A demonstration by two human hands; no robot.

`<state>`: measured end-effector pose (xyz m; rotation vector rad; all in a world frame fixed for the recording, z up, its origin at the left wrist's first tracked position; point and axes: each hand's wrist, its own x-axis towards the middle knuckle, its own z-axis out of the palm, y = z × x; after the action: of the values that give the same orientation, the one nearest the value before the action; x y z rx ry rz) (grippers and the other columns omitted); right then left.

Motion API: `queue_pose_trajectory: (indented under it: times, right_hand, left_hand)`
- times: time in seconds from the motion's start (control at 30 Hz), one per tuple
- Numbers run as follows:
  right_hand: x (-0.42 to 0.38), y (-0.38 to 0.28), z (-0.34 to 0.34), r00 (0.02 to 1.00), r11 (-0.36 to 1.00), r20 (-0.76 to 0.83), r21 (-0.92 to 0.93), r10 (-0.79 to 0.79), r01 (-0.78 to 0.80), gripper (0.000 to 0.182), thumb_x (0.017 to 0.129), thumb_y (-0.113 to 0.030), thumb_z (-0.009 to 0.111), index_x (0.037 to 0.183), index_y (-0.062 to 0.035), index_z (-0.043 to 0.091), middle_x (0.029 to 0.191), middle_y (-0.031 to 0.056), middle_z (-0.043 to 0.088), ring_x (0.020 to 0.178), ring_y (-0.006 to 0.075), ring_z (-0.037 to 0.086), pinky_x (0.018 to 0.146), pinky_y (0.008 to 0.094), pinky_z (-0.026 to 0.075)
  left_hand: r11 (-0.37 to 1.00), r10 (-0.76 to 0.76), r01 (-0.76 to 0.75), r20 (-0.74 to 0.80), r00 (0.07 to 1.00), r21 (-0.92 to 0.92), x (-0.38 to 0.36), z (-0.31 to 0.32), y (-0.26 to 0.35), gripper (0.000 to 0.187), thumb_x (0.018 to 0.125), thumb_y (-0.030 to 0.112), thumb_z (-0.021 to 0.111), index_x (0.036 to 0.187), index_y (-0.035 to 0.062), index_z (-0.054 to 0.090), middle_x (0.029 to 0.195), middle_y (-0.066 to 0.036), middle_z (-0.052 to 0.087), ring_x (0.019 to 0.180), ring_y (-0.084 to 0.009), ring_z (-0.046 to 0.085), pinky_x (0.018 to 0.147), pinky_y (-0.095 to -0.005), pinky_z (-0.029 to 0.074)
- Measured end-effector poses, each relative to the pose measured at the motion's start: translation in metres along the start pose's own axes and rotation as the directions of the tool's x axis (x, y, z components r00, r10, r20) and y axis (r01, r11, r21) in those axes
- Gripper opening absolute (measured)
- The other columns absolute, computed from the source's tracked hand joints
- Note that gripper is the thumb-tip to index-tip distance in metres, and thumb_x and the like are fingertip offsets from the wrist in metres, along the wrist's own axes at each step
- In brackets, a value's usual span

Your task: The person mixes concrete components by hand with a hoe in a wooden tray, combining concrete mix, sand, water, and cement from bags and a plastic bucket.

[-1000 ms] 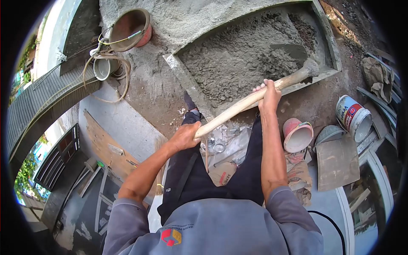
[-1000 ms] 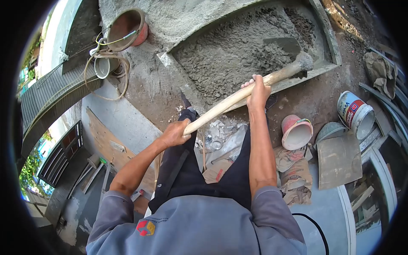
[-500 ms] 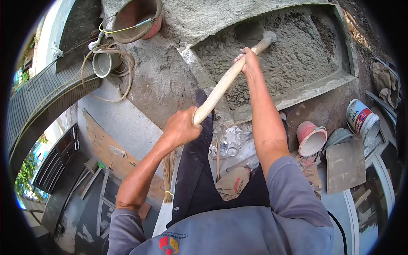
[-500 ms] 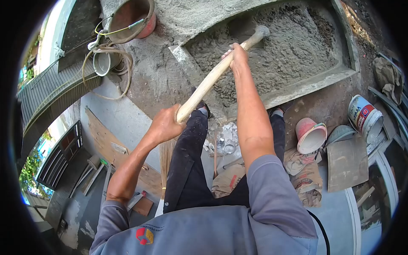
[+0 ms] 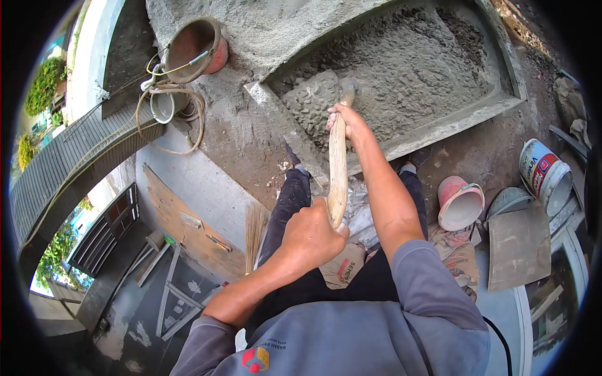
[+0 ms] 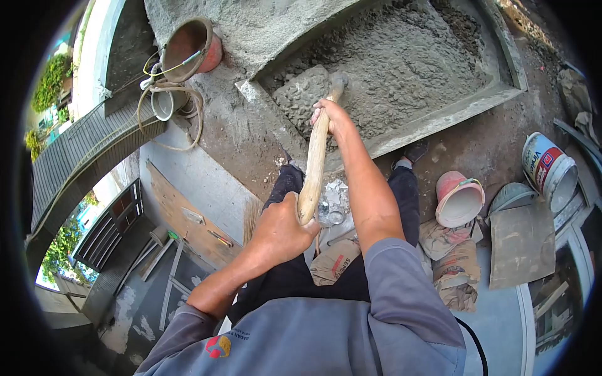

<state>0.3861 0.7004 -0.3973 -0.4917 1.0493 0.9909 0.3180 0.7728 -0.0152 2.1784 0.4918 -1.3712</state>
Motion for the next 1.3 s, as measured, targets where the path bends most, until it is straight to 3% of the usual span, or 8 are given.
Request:
queue_pose_trajectory:
  times: [0.23, 0.4, 0.53, 0.6, 0.77, 0.87, 1.07, 1.3]
  right_hand:
    - [-0.114, -0.045, -0.013, 0.992, 0.976, -0.021, 0.180, -0.123, 0.125, 0.016, 0.090, -0.007, 0.061, 0.080, -0.0088, 0.049, 0.057, 0.0020, 0.048, 0.046, 0.0165, 0.047, 0.048, 0.0342, 0.048]
    - [-0.207, -0.052, -0.018, 0.907, 0.895, -0.169, 0.172, -0.385, 0.412, 0.013, 0.092, -0.016, 0.059, 0.086, -0.0073, 0.052, 0.065, 0.0027, 0.050, 0.053, 0.0160, 0.048, 0.053, 0.0366, 0.047]
    - [-0.222, -0.019, 0.017, 0.711, 0.771, -0.368, -0.022, -0.599, 0.637, 0.011, 0.090, -0.011, 0.061, 0.091, -0.0015, 0.057, 0.071, 0.0054, 0.051, 0.059, 0.0184, 0.052, 0.057, 0.0387, 0.050]
    - [-0.220, -0.018, 0.030, 0.620, 0.692, -0.404, -0.047, -0.673, 0.721, 0.011, 0.089, -0.009, 0.061, 0.089, 0.0006, 0.057, 0.070, 0.0064, 0.051, 0.058, 0.0197, 0.053, 0.056, 0.0384, 0.050]
    - [-0.212, -0.042, 0.053, 0.498, 0.561, -0.397, -0.054, -0.771, 0.826, 0.011, 0.088, -0.009, 0.063, 0.086, -0.0014, 0.057, 0.069, 0.0048, 0.050, 0.057, 0.0186, 0.051, 0.056, 0.0379, 0.049]
    - [-0.177, -0.062, 0.072, 0.546, 0.577, -0.345, 0.014, -0.764, 0.816, 0.013, 0.087, -0.012, 0.065, 0.087, -0.0034, 0.055, 0.069, 0.0039, 0.049, 0.058, 0.0186, 0.050, 0.057, 0.0400, 0.049]
    - [0.004, -0.017, 0.076, 0.791, 0.813, -0.258, 0.033, -0.555, 0.581, 0.016, 0.087, -0.014, 0.064, 0.091, -0.0030, 0.053, 0.071, 0.0063, 0.049, 0.054, 0.0206, 0.051, 0.051, 0.0419, 0.051]
    - [0.064, 0.037, 0.074, 0.929, 0.914, -0.244, -0.364, -0.278, 0.177, 0.012, 0.088, -0.010, 0.061, 0.089, -0.0002, 0.055, 0.067, 0.0069, 0.049, 0.051, 0.0209, 0.052, 0.048, 0.0414, 0.052]
  left_hand:
    - [0.984, 0.167, -0.172, 0.115, 0.979, 0.037, -0.068, -0.049, 0.060, 0.041, 0.079, 0.021, 0.073, 0.096, -0.0107, 0.053, 0.072, -0.032, 0.064, 0.074, -0.0508, 0.068, 0.073, -0.0548, 0.055]
    - [0.945, 0.321, -0.327, 0.168, 0.932, 0.008, -0.095, -0.059, -0.009, 0.040, 0.078, 0.021, 0.073, 0.101, -0.0042, 0.053, 0.072, -0.028, 0.065, 0.073, -0.0474, 0.069, 0.070, -0.0523, 0.056]
    - [0.895, 0.442, -0.443, 0.025, 0.896, 0.051, 0.006, -0.001, -0.164, 0.031, 0.076, 0.017, 0.072, 0.099, 0.0055, 0.055, 0.084, -0.019, 0.067, 0.082, -0.0417, 0.067, 0.073, -0.0526, 0.050]
    - [0.799, 0.599, -0.596, -0.026, 0.800, 0.078, 0.077, 0.025, -0.210, 0.029, 0.076, 0.015, 0.071, 0.098, 0.0056, 0.056, 0.086, -0.018, 0.065, 0.085, -0.0393, 0.064, 0.077, -0.0495, 0.045]
    - [0.687, 0.726, -0.706, -0.173, 0.665, 0.171, 0.152, 0.027, -0.209, 0.023, 0.075, 0.012, 0.070, 0.093, 0.0068, 0.057, 0.087, -0.018, 0.064, 0.087, -0.0399, 0.062, 0.077, -0.0485, 0.044]
    - [0.716, 0.685, -0.697, -0.220, 0.695, 0.029, 0.152, -0.007, -0.208, 0.022, 0.075, 0.011, 0.069, 0.093, 0.0064, 0.057, 0.084, -0.020, 0.064, 0.085, -0.0434, 0.063, 0.073, -0.0518, 0.047]
    - [0.954, 0.299, -0.295, -0.207, 0.932, 0.048, 0.114, -0.035, -0.243, 0.027, 0.074, 0.012, 0.070, 0.097, 0.0025, 0.061, 0.081, -0.027, 0.068, 0.081, -0.0471, 0.067, 0.073, -0.0539, 0.052]
    - [0.966, -0.047, 0.006, -0.154, 0.987, -0.259, 0.060, 0.051, -0.187, 0.030, 0.075, 0.013, 0.072, 0.099, -0.0041, 0.064, 0.082, -0.031, 0.068, 0.083, -0.0472, 0.070, 0.074, -0.0501, 0.054]
